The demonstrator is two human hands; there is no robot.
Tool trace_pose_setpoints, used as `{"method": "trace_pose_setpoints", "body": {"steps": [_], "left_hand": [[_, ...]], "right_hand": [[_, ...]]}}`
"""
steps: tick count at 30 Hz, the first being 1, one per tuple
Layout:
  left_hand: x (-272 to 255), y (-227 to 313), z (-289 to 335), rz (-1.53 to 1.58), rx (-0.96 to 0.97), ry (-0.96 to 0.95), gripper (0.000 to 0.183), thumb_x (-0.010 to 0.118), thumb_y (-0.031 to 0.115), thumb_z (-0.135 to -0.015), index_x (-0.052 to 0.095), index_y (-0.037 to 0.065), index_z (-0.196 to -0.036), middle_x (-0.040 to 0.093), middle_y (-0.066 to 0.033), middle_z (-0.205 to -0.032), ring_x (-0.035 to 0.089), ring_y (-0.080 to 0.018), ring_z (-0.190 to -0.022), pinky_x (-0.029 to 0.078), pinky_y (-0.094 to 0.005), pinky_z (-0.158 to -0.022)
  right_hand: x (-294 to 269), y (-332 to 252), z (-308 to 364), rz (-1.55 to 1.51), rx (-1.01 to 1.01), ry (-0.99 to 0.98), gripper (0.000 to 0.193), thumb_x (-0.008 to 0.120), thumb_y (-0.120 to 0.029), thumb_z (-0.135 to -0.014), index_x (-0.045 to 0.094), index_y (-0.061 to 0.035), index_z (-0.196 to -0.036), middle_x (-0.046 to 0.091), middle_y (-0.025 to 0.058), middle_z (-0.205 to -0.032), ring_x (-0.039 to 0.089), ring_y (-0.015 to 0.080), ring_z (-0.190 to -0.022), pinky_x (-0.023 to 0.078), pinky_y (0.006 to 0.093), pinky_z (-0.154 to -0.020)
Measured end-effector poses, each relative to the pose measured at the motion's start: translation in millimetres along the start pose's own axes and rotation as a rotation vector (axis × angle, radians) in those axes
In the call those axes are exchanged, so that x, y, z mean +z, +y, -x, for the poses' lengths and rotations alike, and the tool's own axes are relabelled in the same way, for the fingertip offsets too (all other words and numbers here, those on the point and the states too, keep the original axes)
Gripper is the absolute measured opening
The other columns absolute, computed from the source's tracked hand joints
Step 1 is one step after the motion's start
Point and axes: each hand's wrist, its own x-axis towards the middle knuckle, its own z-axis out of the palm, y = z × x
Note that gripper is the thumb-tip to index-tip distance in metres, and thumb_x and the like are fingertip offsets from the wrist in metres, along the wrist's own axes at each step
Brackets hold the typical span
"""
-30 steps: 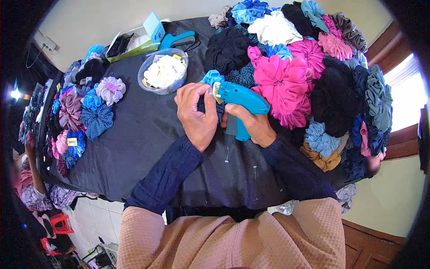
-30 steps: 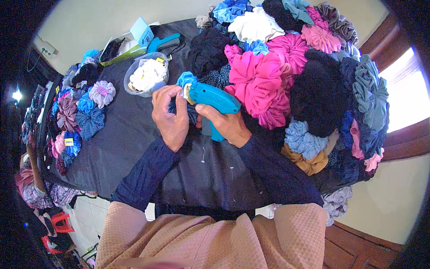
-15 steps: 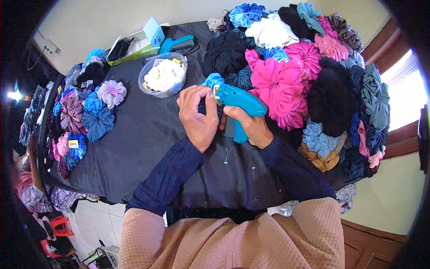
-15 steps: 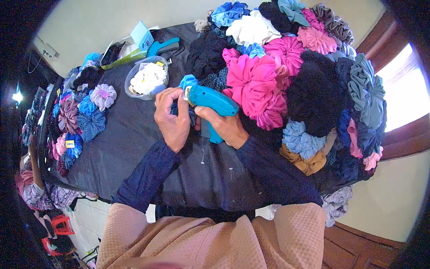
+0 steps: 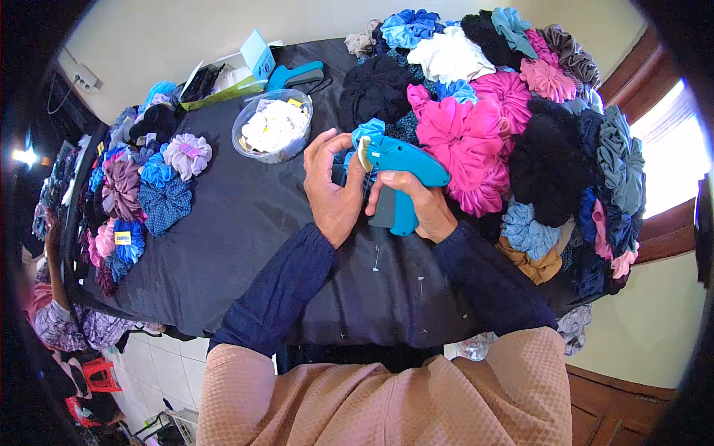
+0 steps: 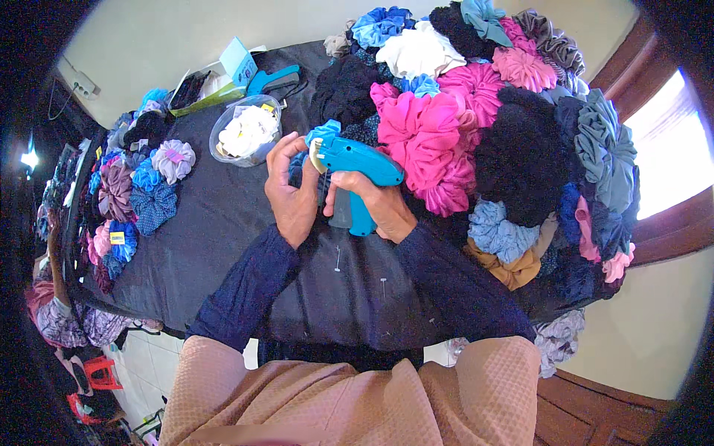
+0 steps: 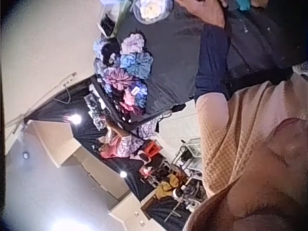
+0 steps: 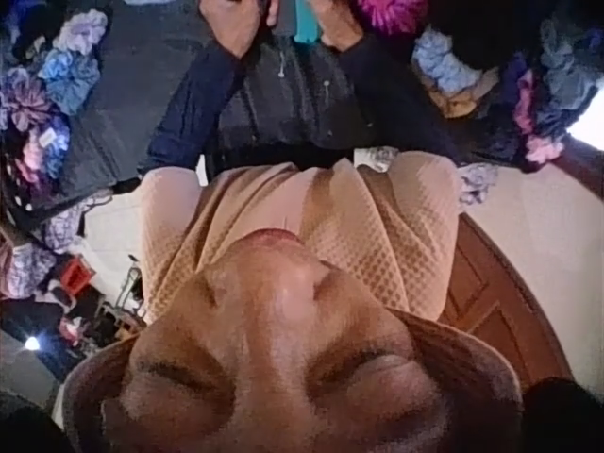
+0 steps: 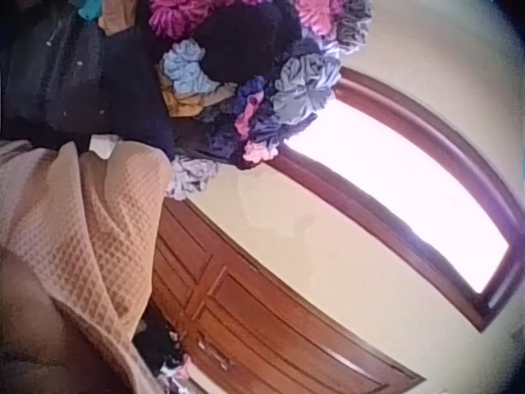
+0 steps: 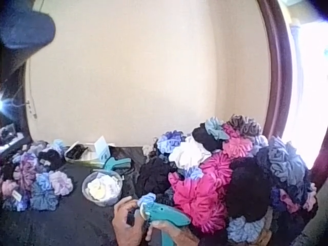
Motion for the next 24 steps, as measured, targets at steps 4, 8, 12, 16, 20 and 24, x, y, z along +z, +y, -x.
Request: {"method": "trace_pose_setpoints", "body": {"steps": [4,8,12,16,20,24], "left_hand": [[2,-4,2,0.038,0.016,0.037,0.017,0.068,0.007,-0.086,0.065,0.003,-0.102,0.065,-0.0109,-0.109,0.057,-0.0266,-0.110,0.044,-0.0372,-0.095],[4,-5,3,0.068,0.019,0.082,0.015,0.068,0.003,-0.084,0.066,0.002,-0.099,0.066,-0.0110,-0.103,0.060,-0.0259,-0.101,0.047,-0.0357,-0.088],[2,-5,1,0.013,0.109,0.088,0.016,0.068,-0.001,-0.081,0.067,0.001,-0.097,0.068,-0.0103,-0.098,0.060,-0.0271,-0.098,0.047,-0.0363,-0.087],[-2,-2,0,-0.032,0.146,0.059,0.018,0.067,-0.003,-0.080,0.067,0.001,-0.097,0.069,-0.0106,-0.097,0.060,-0.0289,-0.097,0.047,-0.0374,-0.087],[-5,-1,-3,-0.063,0.202,0.038,0.020,0.066,-0.004,-0.078,0.067,0.001,-0.097,0.068,-0.0106,-0.096,0.060,-0.0298,-0.095,0.047,-0.0381,-0.086],[-3,-2,-1,-0.081,0.243,0.036,0.019,0.065,-0.004,-0.078,0.067,0.001,-0.096,0.068,-0.0102,-0.094,0.060,-0.0297,-0.095,0.047,-0.0387,-0.085]], "right_hand": [[0,3,-1,0.004,-0.007,0.000,0.039,0.059,-0.028,-0.087,0.059,-0.0029,-0.117,0.061,0.0098,-0.072,0.062,0.0180,-0.062,0.050,0.0314,-0.061],[2,3,-2,0.015,-0.026,-0.001,0.037,0.059,-0.026,-0.087,0.059,-0.0028,-0.117,0.061,0.0096,-0.072,0.062,0.0175,-0.062,0.050,0.0312,-0.062],[-1,12,-4,-0.008,-0.035,0.042,0.031,0.061,-0.021,-0.088,0.061,-0.0026,-0.114,0.062,0.0083,-0.073,0.062,0.0168,-0.063,0.051,0.0307,-0.061],[-1,13,-3,-0.017,-0.045,0.032,0.029,0.061,-0.018,-0.088,0.063,-0.0024,-0.112,0.062,0.0071,-0.075,0.062,0.0165,-0.063,0.051,0.0303,-0.060],[1,11,-2,-0.004,-0.012,0.037,0.028,0.060,-0.017,-0.088,0.063,-0.0021,-0.112,0.063,0.0071,-0.076,0.062,0.0165,-0.063,0.051,0.0307,-0.060],[-1,11,-2,-0.003,-0.073,0.007,0.028,0.061,-0.017,-0.087,0.063,-0.0021,-0.111,0.064,0.0075,-0.078,0.062,0.0168,-0.063,0.050,0.0315,-0.059]]}}
